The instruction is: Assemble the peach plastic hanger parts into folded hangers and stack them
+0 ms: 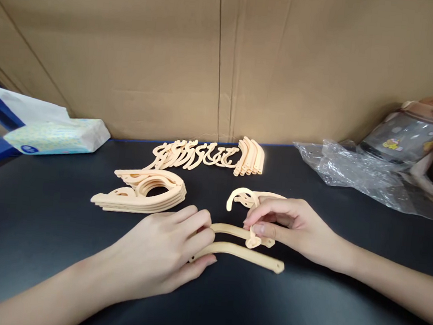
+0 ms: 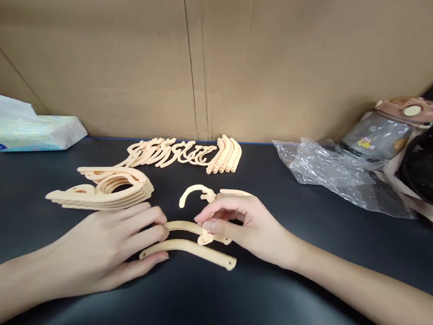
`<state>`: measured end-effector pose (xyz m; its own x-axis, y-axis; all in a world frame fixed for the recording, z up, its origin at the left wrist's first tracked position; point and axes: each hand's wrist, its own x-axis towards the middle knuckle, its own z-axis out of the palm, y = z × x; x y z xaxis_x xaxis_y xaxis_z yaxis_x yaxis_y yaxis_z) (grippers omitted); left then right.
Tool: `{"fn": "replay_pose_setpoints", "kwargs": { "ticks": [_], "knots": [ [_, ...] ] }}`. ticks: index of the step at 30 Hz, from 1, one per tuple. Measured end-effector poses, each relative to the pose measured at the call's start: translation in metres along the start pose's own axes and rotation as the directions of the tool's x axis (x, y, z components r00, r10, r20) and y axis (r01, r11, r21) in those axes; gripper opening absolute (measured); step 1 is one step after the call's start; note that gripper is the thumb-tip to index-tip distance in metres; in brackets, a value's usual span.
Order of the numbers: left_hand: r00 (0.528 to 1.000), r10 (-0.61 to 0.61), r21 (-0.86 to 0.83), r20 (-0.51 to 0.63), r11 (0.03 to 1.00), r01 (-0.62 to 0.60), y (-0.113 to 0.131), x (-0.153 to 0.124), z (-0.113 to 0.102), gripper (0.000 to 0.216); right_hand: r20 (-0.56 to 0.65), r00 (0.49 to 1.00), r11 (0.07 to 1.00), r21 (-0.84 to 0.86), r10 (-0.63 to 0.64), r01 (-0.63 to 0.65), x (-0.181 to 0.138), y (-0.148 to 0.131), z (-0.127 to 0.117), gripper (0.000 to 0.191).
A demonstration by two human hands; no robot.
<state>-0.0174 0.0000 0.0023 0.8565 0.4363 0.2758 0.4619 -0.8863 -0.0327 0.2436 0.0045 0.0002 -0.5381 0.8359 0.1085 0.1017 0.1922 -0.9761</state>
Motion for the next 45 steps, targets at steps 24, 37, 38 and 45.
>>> {"fn": "replay_pose_setpoints", "kwargs": {
  "ticks": [24, 37, 38, 45],
  "knots": [
    [0.814, -0.526, -0.908, 0.246, 0.169, 0.384, 0.004, 0.007, -0.011, 0.015, 0.014, 0.998, 0.993, 0.105, 0.060, -0.061, 0.005, 0.011, -0.002, 0.010],
    [0.898, -0.422, -0.662, 0.128, 0.637, 0.394, 0.021, 0.007, -0.018, 0.026, 0.025, 0.990, 0.967, 0.211, 0.139, -0.141, 0.009, 0.010, -0.004, 0.008],
    [0.928, -0.367, -0.574, 0.059, 0.748, 0.333, 0.020, 0.005, -0.016, 0.022, 0.027, 0.989, 0.965, 0.214, 0.148, -0.150, 0.009, 0.010, -0.004, 0.009],
    [0.978, -0.079, -0.049, -0.194, 0.996, 0.071, 0.017, -0.004, -0.004, 0.018, 0.019, 0.987, 0.960, 0.228, 0.161, -0.161, 0.009, 0.009, -0.004, 0.010]
  ]
}}
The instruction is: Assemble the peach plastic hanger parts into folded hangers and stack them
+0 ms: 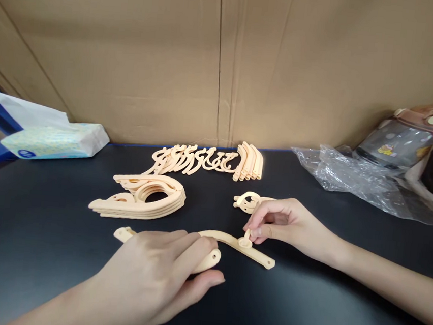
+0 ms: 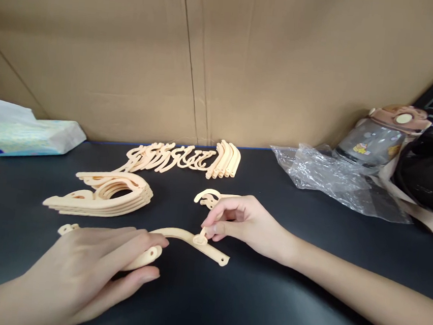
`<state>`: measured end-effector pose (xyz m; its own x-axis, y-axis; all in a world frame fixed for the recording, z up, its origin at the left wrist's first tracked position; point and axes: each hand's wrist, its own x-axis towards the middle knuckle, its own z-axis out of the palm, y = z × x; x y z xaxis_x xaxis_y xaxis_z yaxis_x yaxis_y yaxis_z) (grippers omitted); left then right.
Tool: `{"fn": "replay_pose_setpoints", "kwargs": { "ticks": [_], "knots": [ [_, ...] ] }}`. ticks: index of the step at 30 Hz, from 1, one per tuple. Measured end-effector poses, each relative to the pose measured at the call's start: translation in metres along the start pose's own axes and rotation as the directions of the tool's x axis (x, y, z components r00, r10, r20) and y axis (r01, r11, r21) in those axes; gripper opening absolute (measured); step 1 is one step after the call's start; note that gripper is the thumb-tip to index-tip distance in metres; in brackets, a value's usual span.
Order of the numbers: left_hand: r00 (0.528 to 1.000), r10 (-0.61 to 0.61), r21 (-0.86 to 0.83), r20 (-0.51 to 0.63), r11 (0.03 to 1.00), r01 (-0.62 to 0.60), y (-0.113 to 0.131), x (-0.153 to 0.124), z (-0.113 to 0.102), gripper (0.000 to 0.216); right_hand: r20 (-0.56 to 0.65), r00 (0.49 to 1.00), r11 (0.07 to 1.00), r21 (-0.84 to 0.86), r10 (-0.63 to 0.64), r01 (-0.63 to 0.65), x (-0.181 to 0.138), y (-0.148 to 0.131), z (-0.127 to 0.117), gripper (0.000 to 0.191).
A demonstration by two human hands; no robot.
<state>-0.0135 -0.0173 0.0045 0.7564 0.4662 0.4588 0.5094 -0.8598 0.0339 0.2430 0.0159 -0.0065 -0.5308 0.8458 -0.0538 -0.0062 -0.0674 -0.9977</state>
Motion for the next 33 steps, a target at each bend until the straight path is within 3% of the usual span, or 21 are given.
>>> {"fn": "replay_pose_setpoints", "kwargs": {
  "ticks": [4, 7, 13, 16, 19, 24, 33],
  "knots": [
    [0.999, -0.046, 0.228, -0.002, 0.973, 0.045, 0.000, 0.002, -0.001, 0.026, -0.007, 1.000, 1.000, -0.024, -0.005, 0.004, 0.000, -0.002, 0.000, 0.010],
    [0.993, -0.093, 0.270, 0.067, 0.960, 0.072, -0.001, 0.000, 0.003, 0.028, -0.015, 1.000, 0.999, -0.046, -0.017, 0.016, 0.000, -0.003, 0.000, 0.013],
    [0.974, -0.165, -0.067, 0.156, 0.982, 0.177, 0.006, -0.001, 0.009, 0.018, 0.020, 0.999, 0.995, -0.086, -0.049, 0.051, 0.000, -0.004, 0.001, 0.015],
    [0.939, -0.214, -0.268, 0.269, 0.920, 0.286, 0.011, 0.004, 0.002, 0.020, 0.038, 0.998, 0.993, -0.102, -0.055, 0.059, 0.000, -0.003, 0.000, 0.012],
    [0.915, -0.288, -0.329, 0.282, 0.867, 0.374, 0.010, 0.007, -0.002, 0.024, 0.048, 0.997, 0.993, -0.098, -0.060, 0.064, 0.000, -0.003, 0.000, 0.009],
    [0.946, -0.263, -0.178, 0.190, 0.938, 0.296, -0.001, 0.003, 0.008, 0.024, 0.042, 0.997, 0.993, -0.092, -0.070, 0.074, 0.000, -0.004, 0.000, 0.008],
    [0.941, -0.263, -0.020, 0.211, 0.962, 0.273, -0.005, 0.006, 0.023, 0.031, 0.000, 1.000, 0.985, -0.169, -0.019, 0.019, 0.005, -0.002, 0.005, 0.017]
  ]
}}
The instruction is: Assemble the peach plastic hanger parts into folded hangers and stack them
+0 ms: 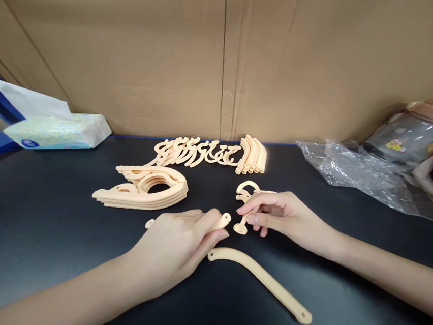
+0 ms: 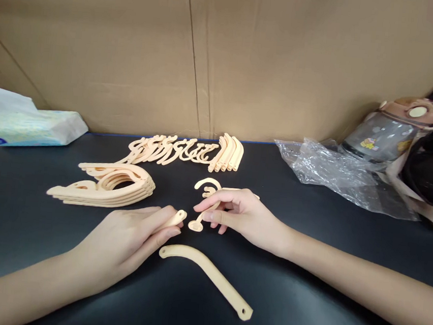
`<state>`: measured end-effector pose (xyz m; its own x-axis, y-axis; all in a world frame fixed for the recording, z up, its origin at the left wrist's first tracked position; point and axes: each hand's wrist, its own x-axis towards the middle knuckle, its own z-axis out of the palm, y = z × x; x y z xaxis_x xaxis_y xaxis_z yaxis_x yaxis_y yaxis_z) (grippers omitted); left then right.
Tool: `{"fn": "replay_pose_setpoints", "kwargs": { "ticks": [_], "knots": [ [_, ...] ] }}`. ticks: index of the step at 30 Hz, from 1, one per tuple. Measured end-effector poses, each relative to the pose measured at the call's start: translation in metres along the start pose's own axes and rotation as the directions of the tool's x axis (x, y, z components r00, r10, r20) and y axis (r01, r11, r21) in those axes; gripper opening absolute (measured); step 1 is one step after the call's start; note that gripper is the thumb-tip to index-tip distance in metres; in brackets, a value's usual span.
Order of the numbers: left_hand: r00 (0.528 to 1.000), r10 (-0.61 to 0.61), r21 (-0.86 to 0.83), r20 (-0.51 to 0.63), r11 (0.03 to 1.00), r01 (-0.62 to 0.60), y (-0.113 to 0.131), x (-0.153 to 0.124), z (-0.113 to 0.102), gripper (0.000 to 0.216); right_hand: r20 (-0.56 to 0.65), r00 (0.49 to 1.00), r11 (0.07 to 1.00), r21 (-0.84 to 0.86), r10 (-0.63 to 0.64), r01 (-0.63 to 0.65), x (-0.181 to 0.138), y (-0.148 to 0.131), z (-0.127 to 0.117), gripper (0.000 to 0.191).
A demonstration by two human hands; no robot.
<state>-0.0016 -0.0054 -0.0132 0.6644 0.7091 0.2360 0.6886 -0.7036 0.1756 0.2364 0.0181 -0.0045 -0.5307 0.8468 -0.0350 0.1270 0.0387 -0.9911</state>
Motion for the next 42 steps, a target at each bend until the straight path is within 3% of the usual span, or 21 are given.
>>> {"fn": "replay_pose_setpoints", "kwargs": {
  "ticks": [9, 16, 25, 35, 42],
  "knots": [
    [0.998, 0.059, -0.035, 0.007, 0.998, -0.059, 0.003, 0.003, -0.004, 0.025, -0.075, 0.997, 0.999, 0.048, -0.020, 0.023, 0.000, 0.000, 0.002, 0.015],
    [0.988, 0.144, -0.075, -0.057, 0.986, -0.148, 0.005, 0.001, -0.007, 0.015, 0.006, 1.000, 0.967, 0.256, 0.021, -0.021, 0.002, 0.000, 0.007, 0.016],
    [0.977, 0.200, -0.061, -0.079, 0.977, -0.205, 0.005, -0.001, -0.004, 0.015, 0.026, 1.000, 0.974, 0.227, 0.011, -0.017, 0.000, -0.003, 0.007, 0.010],
    [0.914, 0.377, -0.011, -0.149, 0.924, -0.383, 0.003, -0.001, -0.010, 0.018, 0.108, 0.994, 0.976, 0.213, 0.015, -0.038, -0.002, -0.005, 0.002, 0.008],
    [0.914, 0.377, 0.021, -0.151, 0.925, -0.379, 0.001, -0.002, -0.011, 0.024, 0.161, 0.987, 0.988, 0.153, 0.006, -0.031, -0.005, -0.003, 0.001, 0.010]
  ]
}}
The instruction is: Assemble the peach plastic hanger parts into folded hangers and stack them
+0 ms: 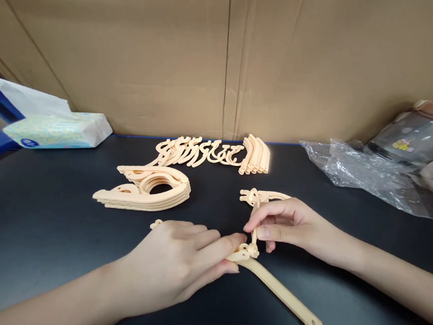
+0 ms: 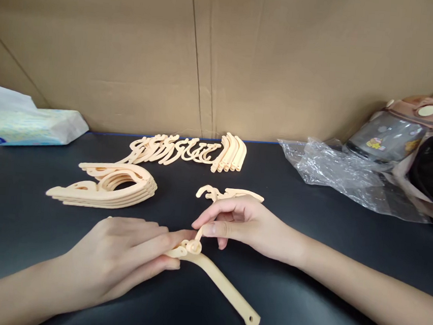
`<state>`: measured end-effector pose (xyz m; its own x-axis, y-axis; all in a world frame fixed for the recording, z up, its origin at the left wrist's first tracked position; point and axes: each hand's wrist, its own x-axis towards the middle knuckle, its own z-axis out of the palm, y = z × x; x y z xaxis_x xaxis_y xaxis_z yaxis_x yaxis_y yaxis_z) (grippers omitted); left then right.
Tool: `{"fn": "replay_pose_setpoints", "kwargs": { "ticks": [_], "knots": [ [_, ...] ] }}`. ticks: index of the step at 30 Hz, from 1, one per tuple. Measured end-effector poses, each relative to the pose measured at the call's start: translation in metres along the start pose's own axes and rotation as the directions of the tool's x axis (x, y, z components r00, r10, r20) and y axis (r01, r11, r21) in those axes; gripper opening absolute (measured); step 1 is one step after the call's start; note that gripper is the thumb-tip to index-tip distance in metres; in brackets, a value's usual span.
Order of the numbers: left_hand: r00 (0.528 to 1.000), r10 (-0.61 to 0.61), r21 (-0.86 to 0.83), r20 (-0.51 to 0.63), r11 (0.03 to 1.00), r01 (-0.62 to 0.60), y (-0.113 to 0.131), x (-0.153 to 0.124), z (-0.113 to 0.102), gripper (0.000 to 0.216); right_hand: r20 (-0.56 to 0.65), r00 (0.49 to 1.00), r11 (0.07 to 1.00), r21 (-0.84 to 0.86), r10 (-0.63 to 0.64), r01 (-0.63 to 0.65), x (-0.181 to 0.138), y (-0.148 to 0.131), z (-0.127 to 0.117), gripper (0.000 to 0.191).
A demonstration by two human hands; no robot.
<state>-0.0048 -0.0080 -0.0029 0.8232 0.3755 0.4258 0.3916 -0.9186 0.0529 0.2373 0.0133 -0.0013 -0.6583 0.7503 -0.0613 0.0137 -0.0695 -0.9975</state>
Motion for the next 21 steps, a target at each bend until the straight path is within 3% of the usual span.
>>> {"fn": "replay_pose_setpoints", "kwargs": {
  "ticks": [11, 21],
  "knots": [
    [0.999, -0.022, -0.063, -0.036, 0.998, 0.019, 0.0031, -0.0012, -0.0020, 0.025, -0.008, 1.000, 0.999, -0.043, 0.025, -0.025, 0.0002, 0.0002, 0.0019, 0.012],
    [0.995, 0.077, 0.027, -0.065, 0.997, -0.075, 0.0049, -0.0016, -0.0022, 0.023, -0.030, 0.997, 0.997, -0.036, 0.065, -0.066, -0.0016, -0.0030, 0.0032, 0.012]
  ]
}}
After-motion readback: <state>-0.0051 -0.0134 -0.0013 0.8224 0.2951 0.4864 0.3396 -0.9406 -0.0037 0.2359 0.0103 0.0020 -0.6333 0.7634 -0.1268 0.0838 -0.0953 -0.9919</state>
